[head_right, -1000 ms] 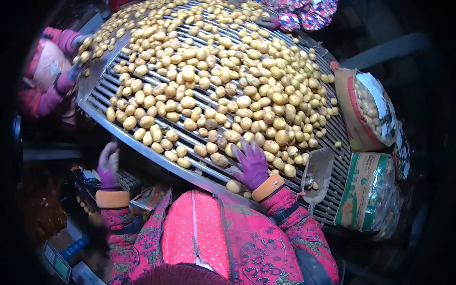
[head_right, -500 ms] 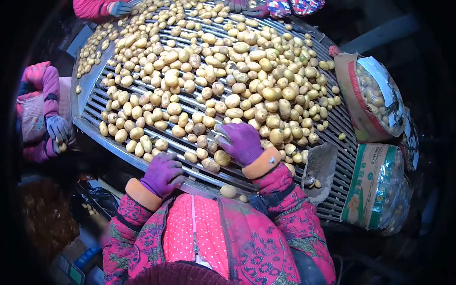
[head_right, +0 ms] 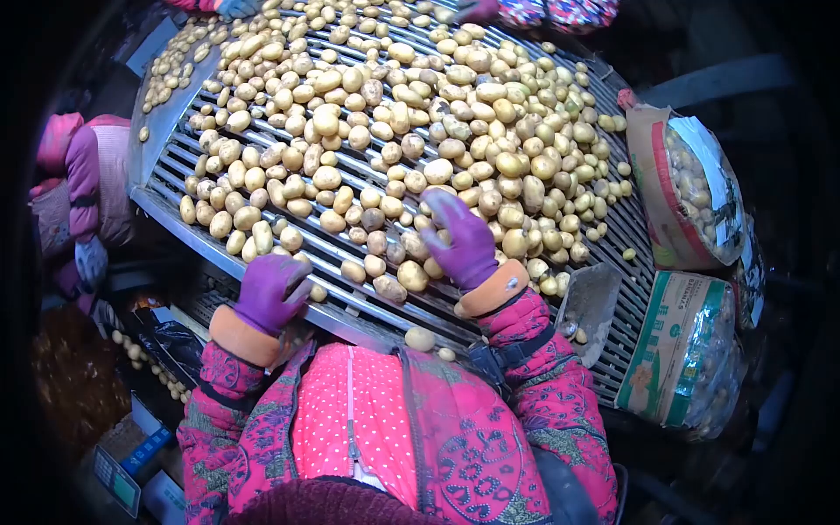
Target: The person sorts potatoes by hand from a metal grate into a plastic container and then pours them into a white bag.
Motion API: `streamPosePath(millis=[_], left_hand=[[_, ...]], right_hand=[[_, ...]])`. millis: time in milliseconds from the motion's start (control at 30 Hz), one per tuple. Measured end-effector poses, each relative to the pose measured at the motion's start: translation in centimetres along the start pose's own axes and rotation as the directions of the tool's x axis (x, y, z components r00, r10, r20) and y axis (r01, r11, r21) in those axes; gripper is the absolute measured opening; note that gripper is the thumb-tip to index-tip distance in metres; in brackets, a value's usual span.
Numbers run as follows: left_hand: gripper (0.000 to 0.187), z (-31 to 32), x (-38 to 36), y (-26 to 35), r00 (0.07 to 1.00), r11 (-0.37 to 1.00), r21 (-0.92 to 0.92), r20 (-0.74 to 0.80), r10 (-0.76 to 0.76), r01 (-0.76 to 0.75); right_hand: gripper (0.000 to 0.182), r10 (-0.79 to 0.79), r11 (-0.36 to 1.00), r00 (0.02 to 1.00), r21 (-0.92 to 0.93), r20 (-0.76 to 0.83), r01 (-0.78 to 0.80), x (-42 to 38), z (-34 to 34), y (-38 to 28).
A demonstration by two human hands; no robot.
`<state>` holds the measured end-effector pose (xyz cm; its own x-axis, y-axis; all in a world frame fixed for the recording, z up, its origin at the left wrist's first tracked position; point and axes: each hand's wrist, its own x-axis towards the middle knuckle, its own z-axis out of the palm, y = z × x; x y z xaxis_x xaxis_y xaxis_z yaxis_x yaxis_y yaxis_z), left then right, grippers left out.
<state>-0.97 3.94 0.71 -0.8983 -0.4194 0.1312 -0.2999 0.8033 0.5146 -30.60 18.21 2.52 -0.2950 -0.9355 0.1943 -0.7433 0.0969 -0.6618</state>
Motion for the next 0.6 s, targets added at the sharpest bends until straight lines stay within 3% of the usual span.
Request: streamPosePath(millis=[33,100,233,267,367,533,600], left_hand=[[0.025,0.6,0.8,1.0,0.994,1.0,-0.026,-0.11,-0.011,0.009],[0.039,2.0,4.3,2.5,0.979,0.99,-0.007,-0.149,0.137,-0.14],[0.037,5.4,10.4,4.0,0.965,0.895,0.362,0.122,0.23,-0.259],[0.033,5.4,11.4,4.9,0.939,0.885,0.411,0.335,0.075,-0.217],[0.027,4.5,12.7,5.6,0.871,0.862,0.438,0.492,0.007,-0.254],[0.015,4.8,12.3,4.5,0.9,0.865,0.444,0.435,0.019,-0.232],[0.013,5.1,12.7,4.1,0.902,0.839,0.495,0.432,-0.013,-0.225]], right_hand=[[0.046,0.192,0.961,0.981,0.208,-0.018,-0.184,-0.7,-0.3,0.0],[0.045,0.106,0.986,0.994,0.132,-0.035,-0.1,-1.9,-0.4,0.3],[0.042,0.126,0.988,0.992,0.087,-0.016,-0.124,-3.7,-0.8,-0.4],[0.043,0.116,0.991,0.991,0.081,-0.064,-0.111,-4.1,-0.8,-0.1],[0.044,0.133,0.991,0.986,0.034,-0.101,-0.13,-5.3,-1.4,0.6],[0.044,0.116,0.993,0.991,0.027,-0.072,-0.114,-5.0,-1.9,0.0],[0.043,-0.084,0.991,0.995,-0.106,-0.046,0.079,-4.1,-1.8,-0.4]])
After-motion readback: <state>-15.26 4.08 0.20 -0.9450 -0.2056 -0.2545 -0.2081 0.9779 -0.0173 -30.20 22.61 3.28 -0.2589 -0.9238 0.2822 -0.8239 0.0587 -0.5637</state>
